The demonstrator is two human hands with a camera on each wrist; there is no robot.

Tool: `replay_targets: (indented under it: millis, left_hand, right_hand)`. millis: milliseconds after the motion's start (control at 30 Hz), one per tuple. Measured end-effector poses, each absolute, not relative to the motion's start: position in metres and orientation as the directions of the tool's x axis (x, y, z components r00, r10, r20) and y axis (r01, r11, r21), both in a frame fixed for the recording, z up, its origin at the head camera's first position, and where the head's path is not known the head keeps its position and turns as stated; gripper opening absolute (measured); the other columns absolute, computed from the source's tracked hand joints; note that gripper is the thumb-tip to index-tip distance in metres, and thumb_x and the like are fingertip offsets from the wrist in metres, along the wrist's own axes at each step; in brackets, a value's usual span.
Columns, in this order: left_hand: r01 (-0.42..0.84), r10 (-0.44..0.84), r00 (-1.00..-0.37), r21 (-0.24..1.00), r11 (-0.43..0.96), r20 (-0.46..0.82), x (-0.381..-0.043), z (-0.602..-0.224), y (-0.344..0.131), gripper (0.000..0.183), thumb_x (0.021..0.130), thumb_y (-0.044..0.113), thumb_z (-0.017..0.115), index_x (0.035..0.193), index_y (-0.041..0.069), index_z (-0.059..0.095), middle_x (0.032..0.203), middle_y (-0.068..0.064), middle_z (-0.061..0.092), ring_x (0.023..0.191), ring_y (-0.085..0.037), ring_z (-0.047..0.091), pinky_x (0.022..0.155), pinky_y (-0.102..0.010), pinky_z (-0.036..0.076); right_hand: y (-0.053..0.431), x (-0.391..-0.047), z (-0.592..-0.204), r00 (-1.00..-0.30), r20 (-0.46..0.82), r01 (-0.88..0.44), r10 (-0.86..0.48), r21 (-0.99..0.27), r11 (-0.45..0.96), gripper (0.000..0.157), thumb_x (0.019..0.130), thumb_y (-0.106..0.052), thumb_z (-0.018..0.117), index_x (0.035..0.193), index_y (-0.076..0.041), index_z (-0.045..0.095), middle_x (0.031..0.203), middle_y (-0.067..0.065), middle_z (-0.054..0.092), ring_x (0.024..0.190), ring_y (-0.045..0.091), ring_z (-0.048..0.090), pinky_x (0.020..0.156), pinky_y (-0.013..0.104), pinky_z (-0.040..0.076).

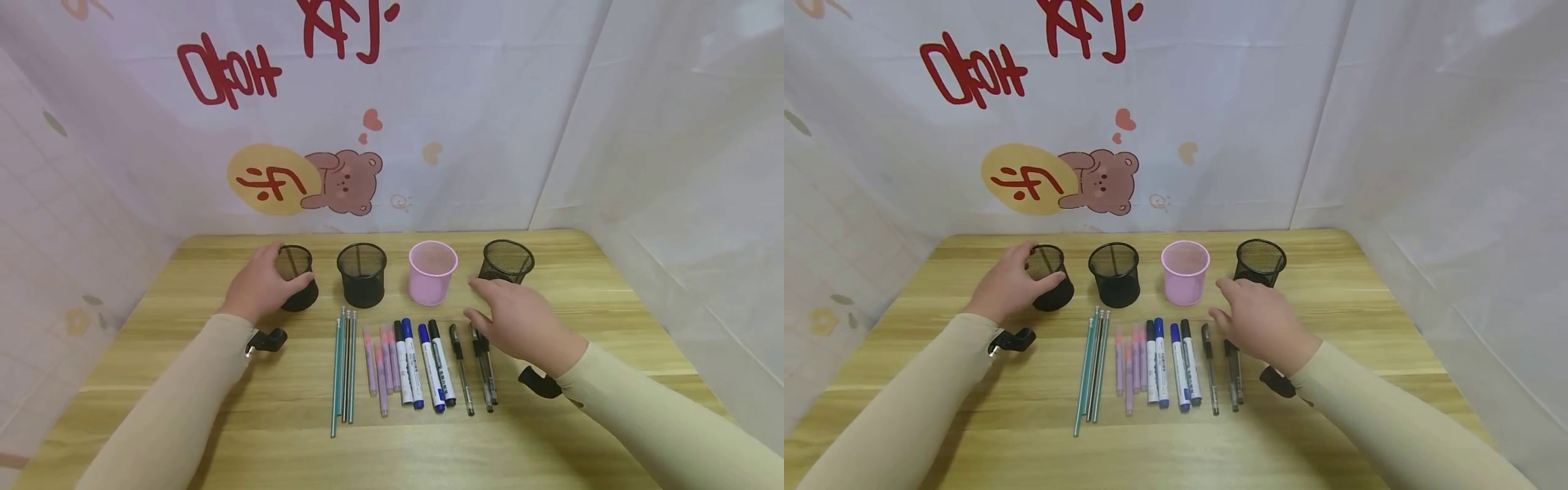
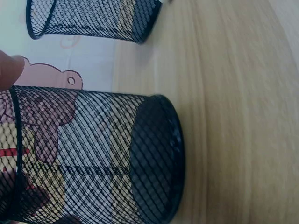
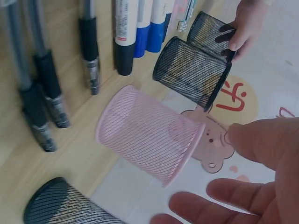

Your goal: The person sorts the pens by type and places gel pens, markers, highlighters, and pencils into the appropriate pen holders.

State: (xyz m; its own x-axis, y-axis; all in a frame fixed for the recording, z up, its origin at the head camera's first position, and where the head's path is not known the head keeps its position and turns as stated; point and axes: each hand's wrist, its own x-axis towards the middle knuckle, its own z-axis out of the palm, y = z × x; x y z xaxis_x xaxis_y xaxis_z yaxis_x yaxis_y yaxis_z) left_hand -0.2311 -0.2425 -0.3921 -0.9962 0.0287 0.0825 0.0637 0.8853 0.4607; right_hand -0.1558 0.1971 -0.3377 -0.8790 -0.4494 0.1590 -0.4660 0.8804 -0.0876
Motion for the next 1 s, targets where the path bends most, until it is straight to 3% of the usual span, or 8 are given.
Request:
replay_targets:
  millis: [233, 500, 700, 1000]
  left_hand:
    - [0.065, 0.022, -0.995, 0.478, 0.876, 0.096, -0.232, -0.398, -0.242, 0.104, 0.090, 0.068, 0.068, 0.162, 0.002, 0.032, 0.162, -0.027, 0.039, 0.145, -0.049, 0.044, 0.115, -0.070, 0.041]
    - [0.070, 0.009, -0.992, 0.507, 0.859, 0.122, -0.233, -0.400, -0.243, 0.098, 0.089, 0.065, 0.071, 0.159, 0.005, 0.037, 0.148, -0.025, 0.050, 0.124, -0.043, 0.058, 0.102, -0.067, 0.052]
    - [0.065, 0.012, -0.994, 0.499, 0.864, 0.109, -0.234, -0.398, -0.243, 0.099, 0.088, 0.067, 0.070, 0.158, 0.005, 0.038, 0.149, -0.024, 0.050, 0.128, -0.044, 0.055, 0.105, -0.069, 0.050]
    - [0.057, 0.014, -0.996, 0.486, 0.872, 0.091, -0.233, -0.397, -0.244, 0.101, 0.089, 0.067, 0.069, 0.160, 0.004, 0.035, 0.158, -0.026, 0.043, 0.138, -0.048, 0.051, 0.110, -0.070, 0.046]
  right_hand:
    - [0.213, -0.161, -0.354, -0.916, 0.022, -0.399, -0.400, -0.108, 0.910, 0.048, 0.098, -0.031, 0.072, 0.131, 0.003, 0.065, 0.108, 0.018, 0.078, 0.092, 0.033, 0.076, 0.081, 0.054, 0.062]
    - [0.225, -0.172, -0.377, -0.918, -0.101, -0.375, -0.384, -0.098, 0.922, 0.051, 0.100, -0.032, 0.070, 0.134, 0.005, 0.062, 0.116, 0.025, 0.076, 0.103, 0.041, 0.075, 0.091, 0.058, 0.061]
    - [0.230, -0.176, -0.383, -0.901, -0.123, -0.404, -0.417, -0.116, 0.907, 0.042, 0.098, -0.031, 0.072, 0.122, 0.003, 0.066, 0.100, 0.018, 0.077, 0.091, 0.034, 0.076, 0.084, 0.055, 0.062]
    - [0.229, -0.183, -0.390, -0.891, -0.179, -0.386, -0.418, -0.187, 0.903, 0.044, 0.094, -0.030, 0.078, 0.123, 0.002, 0.068, 0.106, 0.015, 0.077, 0.084, 0.021, 0.069, 0.086, 0.050, 0.061]
